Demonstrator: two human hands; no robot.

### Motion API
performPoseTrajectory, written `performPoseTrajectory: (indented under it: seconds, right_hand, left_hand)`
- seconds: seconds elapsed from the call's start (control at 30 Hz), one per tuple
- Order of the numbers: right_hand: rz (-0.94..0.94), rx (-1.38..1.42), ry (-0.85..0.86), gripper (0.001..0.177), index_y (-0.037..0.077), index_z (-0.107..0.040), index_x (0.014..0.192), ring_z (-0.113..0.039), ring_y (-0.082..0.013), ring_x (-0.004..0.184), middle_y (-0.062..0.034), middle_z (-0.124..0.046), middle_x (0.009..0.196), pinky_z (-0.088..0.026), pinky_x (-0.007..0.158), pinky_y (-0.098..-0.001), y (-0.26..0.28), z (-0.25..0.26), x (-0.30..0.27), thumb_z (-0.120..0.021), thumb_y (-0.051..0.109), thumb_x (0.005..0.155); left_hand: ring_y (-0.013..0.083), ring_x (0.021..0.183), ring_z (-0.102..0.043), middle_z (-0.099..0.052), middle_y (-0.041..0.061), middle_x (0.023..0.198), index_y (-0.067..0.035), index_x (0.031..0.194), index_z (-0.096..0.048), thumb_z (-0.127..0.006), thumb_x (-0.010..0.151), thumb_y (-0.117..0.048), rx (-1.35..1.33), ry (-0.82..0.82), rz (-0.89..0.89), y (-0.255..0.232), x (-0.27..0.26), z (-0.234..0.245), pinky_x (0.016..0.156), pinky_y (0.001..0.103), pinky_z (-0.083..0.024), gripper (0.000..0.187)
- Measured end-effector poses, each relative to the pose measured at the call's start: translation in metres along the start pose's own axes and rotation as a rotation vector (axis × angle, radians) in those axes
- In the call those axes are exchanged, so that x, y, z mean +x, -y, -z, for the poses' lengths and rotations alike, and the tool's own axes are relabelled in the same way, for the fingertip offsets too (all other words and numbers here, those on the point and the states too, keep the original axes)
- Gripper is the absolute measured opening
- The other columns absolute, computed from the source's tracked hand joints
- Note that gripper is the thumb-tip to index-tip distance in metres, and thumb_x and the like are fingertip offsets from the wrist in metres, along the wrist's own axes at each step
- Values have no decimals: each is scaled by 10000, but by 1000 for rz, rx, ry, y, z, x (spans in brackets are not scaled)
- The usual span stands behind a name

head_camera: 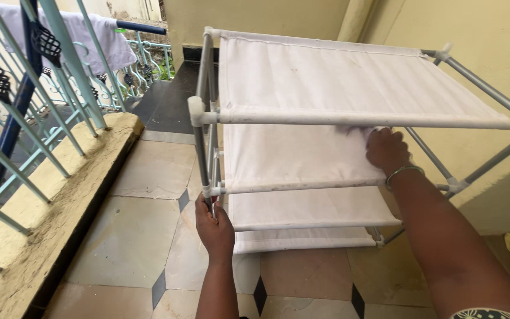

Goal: The person cleans a multi-tier shelf by wiping down its plastic frame and fabric tiers with a cloth.

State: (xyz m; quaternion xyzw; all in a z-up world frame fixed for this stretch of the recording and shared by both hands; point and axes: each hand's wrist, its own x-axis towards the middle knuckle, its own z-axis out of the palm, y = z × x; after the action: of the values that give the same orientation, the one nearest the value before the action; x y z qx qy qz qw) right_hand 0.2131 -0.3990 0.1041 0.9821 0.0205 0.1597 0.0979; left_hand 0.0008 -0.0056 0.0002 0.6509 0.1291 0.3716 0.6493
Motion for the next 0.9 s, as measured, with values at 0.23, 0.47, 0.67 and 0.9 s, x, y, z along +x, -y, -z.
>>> performPoseTrajectory:
  seconds: [0.23,0.47,0.67,0.9]
  right_hand:
    - [134,285,-3,292,105,-678,1181,-637,-304,1084,-128,-657,1204,-525,903,-455,51,10,23,-615,217,919]
    - [779,1033,134,255,152,-692,1120,-661,-252,1114,-80,-695,1162,-531,977,-414,238,87,-56,-688,127,866]
    - [726,850,-169,286,127,-667,1012,-599,-335,1092,-107,-639,1115,-518,948,-437,194,108,-128,-760,44,754]
    - [202,1813,121,238,50,-630,1230,-620,-243,852,-165,-639,1026,-553,770,-383,210,101,-150,-537,-24,1025]
  left_hand:
    - [235,1050,-669,-677,128,1132,-26,1327,-539,-491,981,-38,42,-8,-66,-2,-6,-7,914,350,-511,349]
    - [254,984,-692,-703,106,1092,-58,1172,-599,-498,978,-28,250,48,-15,17,-4,-9,855,361,-519,221]
    - [209,928,-707,-714,113,1012,-35,1131,-620,-521,1002,-81,98,30,-12,38,-1,0,838,332,-533,169]
    - [148,700,-547,-613,80,758,-16,1028,-673,-592,1048,-222,45,35,124,28,-11,17,647,308,-451,223]
